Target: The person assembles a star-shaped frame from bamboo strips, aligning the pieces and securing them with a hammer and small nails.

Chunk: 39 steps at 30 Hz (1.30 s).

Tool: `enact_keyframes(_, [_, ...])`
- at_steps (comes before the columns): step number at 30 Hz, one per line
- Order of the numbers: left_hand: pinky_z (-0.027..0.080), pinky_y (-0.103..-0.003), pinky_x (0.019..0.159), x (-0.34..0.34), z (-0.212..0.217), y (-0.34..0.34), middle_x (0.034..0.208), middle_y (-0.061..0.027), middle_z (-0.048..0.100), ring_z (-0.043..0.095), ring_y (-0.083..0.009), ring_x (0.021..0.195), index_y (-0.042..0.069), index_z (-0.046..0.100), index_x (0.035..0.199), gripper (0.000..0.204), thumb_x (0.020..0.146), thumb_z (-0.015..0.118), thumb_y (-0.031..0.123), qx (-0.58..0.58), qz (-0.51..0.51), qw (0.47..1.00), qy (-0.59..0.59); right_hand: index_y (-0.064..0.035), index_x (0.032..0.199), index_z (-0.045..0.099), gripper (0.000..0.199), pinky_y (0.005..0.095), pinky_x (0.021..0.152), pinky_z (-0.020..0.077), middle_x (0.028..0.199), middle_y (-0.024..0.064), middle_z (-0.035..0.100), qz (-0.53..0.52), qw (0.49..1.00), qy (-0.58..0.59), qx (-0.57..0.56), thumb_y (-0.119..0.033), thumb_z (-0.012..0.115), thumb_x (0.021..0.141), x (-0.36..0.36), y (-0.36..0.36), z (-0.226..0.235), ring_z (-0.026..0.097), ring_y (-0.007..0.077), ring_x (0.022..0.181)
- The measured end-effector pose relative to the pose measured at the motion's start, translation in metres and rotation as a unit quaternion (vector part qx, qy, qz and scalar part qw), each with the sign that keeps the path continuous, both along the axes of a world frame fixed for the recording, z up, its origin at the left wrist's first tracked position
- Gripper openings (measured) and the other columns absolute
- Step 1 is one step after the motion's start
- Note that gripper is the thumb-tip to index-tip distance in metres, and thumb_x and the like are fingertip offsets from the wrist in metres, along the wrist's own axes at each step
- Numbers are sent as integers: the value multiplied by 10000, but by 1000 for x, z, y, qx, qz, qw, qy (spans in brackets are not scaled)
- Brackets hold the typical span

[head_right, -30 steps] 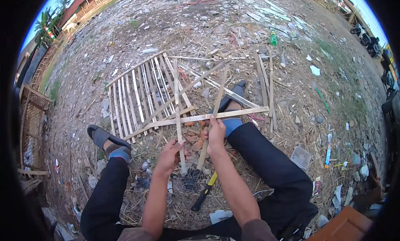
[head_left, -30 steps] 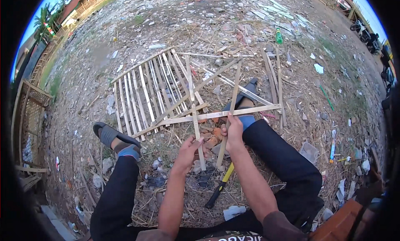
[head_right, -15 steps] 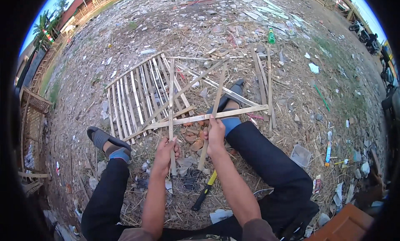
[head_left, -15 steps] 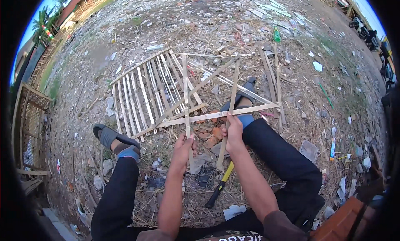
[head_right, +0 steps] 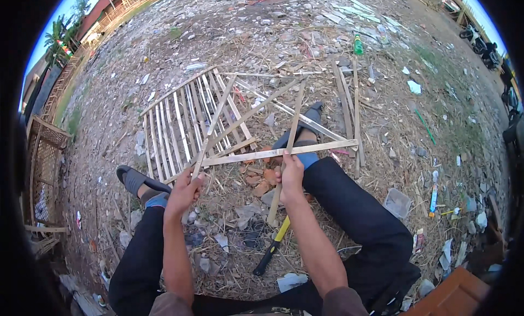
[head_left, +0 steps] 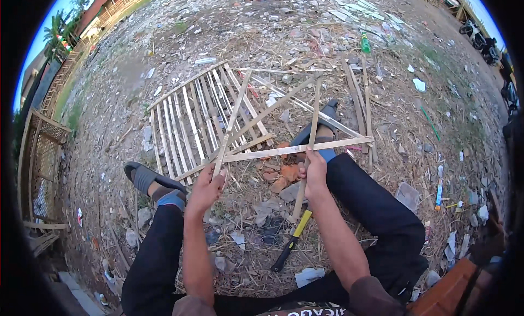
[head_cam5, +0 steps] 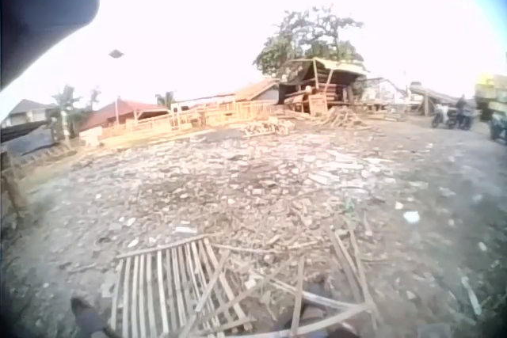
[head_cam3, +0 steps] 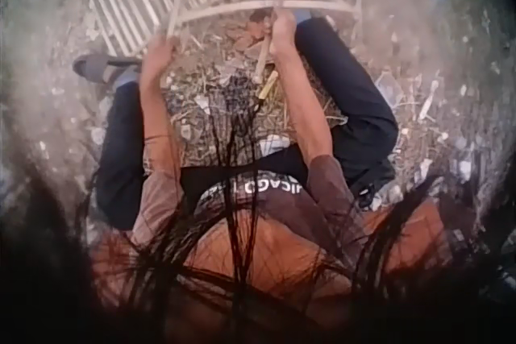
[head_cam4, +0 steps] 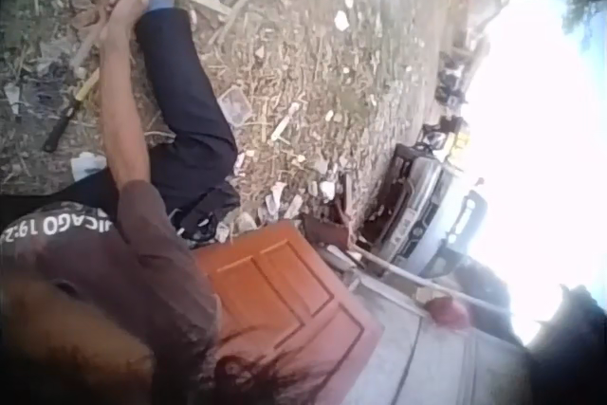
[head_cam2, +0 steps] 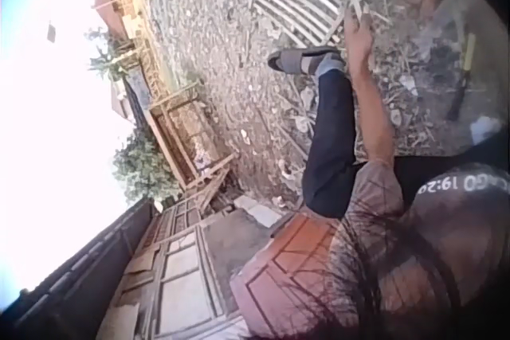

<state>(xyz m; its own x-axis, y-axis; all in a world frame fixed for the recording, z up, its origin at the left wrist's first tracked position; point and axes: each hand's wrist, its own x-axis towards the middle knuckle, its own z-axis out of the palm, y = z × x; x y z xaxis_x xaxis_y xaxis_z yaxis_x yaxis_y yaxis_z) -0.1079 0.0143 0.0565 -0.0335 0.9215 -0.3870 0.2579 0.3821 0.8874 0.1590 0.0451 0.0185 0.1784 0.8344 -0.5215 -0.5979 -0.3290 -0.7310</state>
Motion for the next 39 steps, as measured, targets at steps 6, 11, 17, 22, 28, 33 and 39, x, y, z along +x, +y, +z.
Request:
enact_keyframes(6, [408, -251, 554, -43, 58, 31, 804, -23, 569, 481, -81, 629, 16, 487, 1252, 413, 903, 608, 199, 0, -131, 976, 175, -88, 900, 501, 181, 224, 409, 314, 698, -13, 434, -9, 1000, 25, 16, -247, 476, 982, 6, -3, -16, 421, 77, 486])
enact_keyframes(11, [449, -268, 570, -88, 88, 63, 808, -43, 600, 539, -94, 657, 43, 514, 1255, 425, 916, 592, 286, -25, -144, 960, 241, -86, 882, 496, 164, 201, 395, 257, 667, -25, 442, -34, 996, 77, 27, -208, 458, 985, 10, -5, -12, 357, 55, 467])
enact_keyframes(17, [466, -281, 565, -108, 121, 87, 783, -41, 586, 543, -113, 609, 33, 552, 1189, 443, 921, 576, 385, -34, -160, 928, 334, -98, 891, 483, 158, 224, 401, 275, 687, -15, 422, -18, 990, 129, 58, -226, 470, 982, 14, -6, -19, 390, 75, 466])
enact_keyframes(22, [460, -284, 586, -121, 127, 87, 764, -43, 586, 538, -119, 638, 30, 583, 1120, 415, 918, 580, 392, -11, -161, 913, 374, -90, 913, 497, 160, 212, 387, 261, 696, -9, 482, -13, 985, 162, 60, -231, 461, 982, 17, -13, -13, 361, 56, 443])
enact_keyframes(28, [412, -292, 554, -172, 115, 80, 678, -18, 524, 475, -110, 591, 3, 622, 959, 321, 933, 582, 321, 81, -141, 911, 380, -97, 936, 501, 152, 196, 373, 258, 688, -17, 499, 8, 984, 153, 94, -229, 443, 985, 26, -23, -4, 337, 42, 416])
enact_keyframes(33, [397, -280, 551, -170, 110, 71, 638, -9, 496, 460, -97, 588, 4, 624, 883, 343, 942, 566, 337, 72, -122, 908, 394, -98, 946, 503, 149, 196, 366, 254, 692, -22, 501, 13, 984, 140, 107, -223, 435, 988, 26, -24, 8, 334, 44, 398])
enact_keyframes(39, [393, -263, 546, -156, 91, 59, 646, 14, 502, 459, -74, 591, 23, 624, 865, 340, 956, 541, 340, 45, -107, 942, 316, -95, 959, 513, 149, 198, 357, 249, 697, -18, 511, -9, 984, 146, 99, -218, 433, 988, 17, -22, 4, 329, 47, 388])
